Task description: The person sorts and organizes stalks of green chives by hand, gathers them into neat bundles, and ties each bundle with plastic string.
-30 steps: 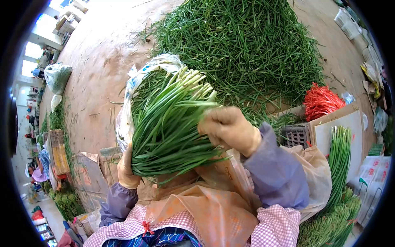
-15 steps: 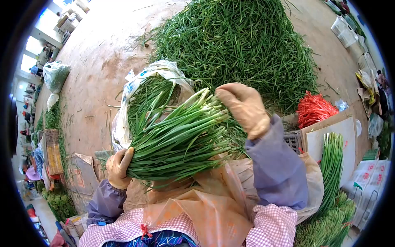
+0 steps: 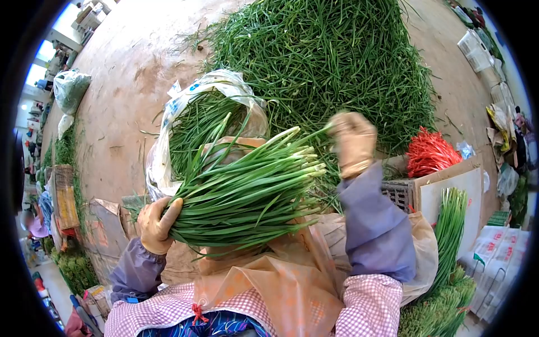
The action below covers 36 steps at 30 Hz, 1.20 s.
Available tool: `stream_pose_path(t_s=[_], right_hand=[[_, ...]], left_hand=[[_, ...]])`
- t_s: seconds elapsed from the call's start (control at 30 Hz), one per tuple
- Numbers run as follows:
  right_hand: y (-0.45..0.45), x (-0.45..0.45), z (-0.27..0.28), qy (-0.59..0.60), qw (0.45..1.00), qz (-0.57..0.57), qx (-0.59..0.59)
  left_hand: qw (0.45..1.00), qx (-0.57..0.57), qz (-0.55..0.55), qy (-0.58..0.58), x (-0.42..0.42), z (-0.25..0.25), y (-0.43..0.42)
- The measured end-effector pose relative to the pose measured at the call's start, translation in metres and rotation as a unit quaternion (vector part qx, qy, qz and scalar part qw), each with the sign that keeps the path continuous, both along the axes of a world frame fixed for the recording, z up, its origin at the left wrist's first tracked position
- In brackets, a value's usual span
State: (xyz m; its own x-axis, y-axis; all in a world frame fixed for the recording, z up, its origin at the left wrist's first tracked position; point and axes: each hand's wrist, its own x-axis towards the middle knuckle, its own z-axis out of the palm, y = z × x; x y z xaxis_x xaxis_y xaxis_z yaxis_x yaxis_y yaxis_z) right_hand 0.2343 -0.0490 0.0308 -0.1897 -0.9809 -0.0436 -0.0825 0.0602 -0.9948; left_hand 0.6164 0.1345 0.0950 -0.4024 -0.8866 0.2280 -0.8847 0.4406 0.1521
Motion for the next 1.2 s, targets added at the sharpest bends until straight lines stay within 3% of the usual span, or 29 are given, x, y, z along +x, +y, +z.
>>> stream_pose_path(t_s=[0.03,0.07,0.1,0.13,0.2,0.27,0.3,0.37,0.43,0.47,0.53,0.6,0.63,0.67,0.73,0.77,0.83,1.0,1.07,1.13,1.2], right_hand=[[-0.024,-0.036,-0.034,-0.032,0.985,-0.044,-0.166],[-0.042,-0.072,-0.044,-0.088,0.973,-0.172,-0.126],[-0.059,-0.112,-0.059,0.048,0.963,-0.247,-0.102],[-0.066,-0.141,-0.06,0.333,0.921,-0.199,0.02],[-0.074,-0.154,-0.089,0.573,0.812,-0.071,-0.085],[-0.066,-0.065,-0.011,0.368,0.925,0.066,-0.072],[-0.063,-0.027,0.024,0.255,0.955,0.148,-0.008],[-0.07,0.023,0.037,0.188,0.918,0.345,-0.045],[-0.065,0.067,0.052,0.272,0.833,0.481,0.02],[-0.071,0.077,0.034,0.292,0.799,0.526,-0.023],[-0.082,0.086,-0.036,0.281,0.746,0.561,-0.222],[-0.07,0.09,-0.024,0.435,0.696,0.53,-0.212],[-0.068,0.081,-0.025,0.409,0.72,0.512,-0.227],[-0.069,0.067,-0.03,0.443,0.724,0.482,-0.219],[-0.079,0.045,-0.024,0.546,0.726,0.414,-0.061],[-0.091,0.028,-0.035,0.626,0.69,0.364,0.014],[-0.104,0.01,-0.035,0.587,0.728,0.309,0.174],[-0.094,0.004,-0.017,0.407,0.789,0.441,0.13],[-0.08,0.045,0.013,0.172,0.763,0.57,0.251],[-0.067,0.07,0.004,0.174,0.707,0.66,0.185],[-0.058,0.082,-0.016,0.123,0.708,0.647,0.254]], left_hand=[[1.0,-0.001,-0.001,0.004,0.0,0.0,0.0],[1.0,-0.001,-0.001,0.008,0.0,0.0,0.001],[1.0,0.0,-0.003,0.003,0.0,0.001,0.002],[1.0,0.0,-0.005,-0.002,-0.001,0.003,0.002],[1.0,-0.005,-0.007,-0.005,-0.001,0.005,-0.002],[1.0,-0.005,-0.011,0.0,-0.003,0.005,-0.005],[1.0,-0.013,-0.012,0.0,-0.005,0.006,-0.007],[0.999,-0.02,-0.015,-0.027,-0.006,0.007,-0.008],[0.999,-0.029,-0.014,-0.039,-0.007,0.006,-0.009],[0.999,-0.028,-0.018,-0.041,-0.007,0.007,-0.009],[0.999,-0.023,-0.021,-0.044,-0.004,0.008,-0.009],[0.998,-0.021,-0.023,-0.048,-0.001,0.008,-0.01],[0.999,-0.018,-0.025,-0.044,0.0,0.007,-0.01],[0.999,-0.016,-0.028,-0.04,0.001,0.006,-0.011],[0.999,-0.017,-0.031,-0.032,0.001,0.005,-0.014],[0.999,-0.018,-0.033,-0.029,0.0,0.005,-0.015],[0.998,-0.028,-0.041,-0.04,0.001,0.005,-0.015],[0.998,-0.016,-0.045,-0.043,0.002,0.007,-0.016],[0.997,-0.021,-0.05,-0.053,0.001,0.007,-0.017],[0.997,-0.013,-0.052,-0.054,-0.003,0.012,-0.02],[0.997,-0.014,-0.054,-0.06,-0.003,0.016,-0.021]])
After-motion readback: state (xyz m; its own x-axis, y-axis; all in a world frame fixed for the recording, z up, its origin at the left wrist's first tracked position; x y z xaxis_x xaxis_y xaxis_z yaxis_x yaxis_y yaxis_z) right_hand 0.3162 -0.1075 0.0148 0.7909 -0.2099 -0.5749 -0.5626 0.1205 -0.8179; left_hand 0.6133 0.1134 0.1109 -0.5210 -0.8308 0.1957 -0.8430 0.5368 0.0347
